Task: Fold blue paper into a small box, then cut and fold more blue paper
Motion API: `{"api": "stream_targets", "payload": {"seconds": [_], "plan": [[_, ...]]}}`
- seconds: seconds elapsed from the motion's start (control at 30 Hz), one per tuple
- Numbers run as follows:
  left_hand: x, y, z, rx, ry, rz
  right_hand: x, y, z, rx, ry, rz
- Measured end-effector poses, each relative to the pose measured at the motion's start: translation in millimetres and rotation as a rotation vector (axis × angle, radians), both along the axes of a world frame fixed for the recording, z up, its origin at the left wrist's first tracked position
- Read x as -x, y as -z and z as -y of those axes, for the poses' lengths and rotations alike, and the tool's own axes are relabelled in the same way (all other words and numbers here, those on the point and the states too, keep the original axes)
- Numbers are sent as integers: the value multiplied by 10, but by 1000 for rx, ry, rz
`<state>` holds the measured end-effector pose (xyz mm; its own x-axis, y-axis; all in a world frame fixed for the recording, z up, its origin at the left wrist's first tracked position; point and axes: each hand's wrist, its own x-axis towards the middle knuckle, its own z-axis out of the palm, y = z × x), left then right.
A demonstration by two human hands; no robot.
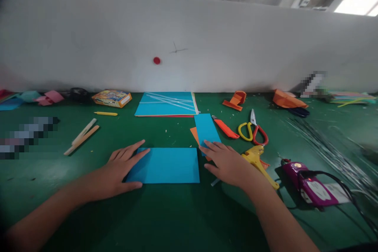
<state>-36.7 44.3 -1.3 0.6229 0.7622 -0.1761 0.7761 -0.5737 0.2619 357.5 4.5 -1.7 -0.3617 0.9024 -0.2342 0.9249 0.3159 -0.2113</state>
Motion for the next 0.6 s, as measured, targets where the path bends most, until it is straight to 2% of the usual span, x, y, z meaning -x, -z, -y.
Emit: {"api": "stream_targets", "payload": {"seconds": [0.1, 0.33, 0.6], "plan": [[6, 27, -41, -31, -7, 10, -12, -60, 22, -10, -11, -32], [70, -69, -110, -17, 63, 20, 21, -166, 7, -102, -18, -74], [190, -56, -155, 40, 10, 129, 4, -140, -38, -113, -17, -97]]}}
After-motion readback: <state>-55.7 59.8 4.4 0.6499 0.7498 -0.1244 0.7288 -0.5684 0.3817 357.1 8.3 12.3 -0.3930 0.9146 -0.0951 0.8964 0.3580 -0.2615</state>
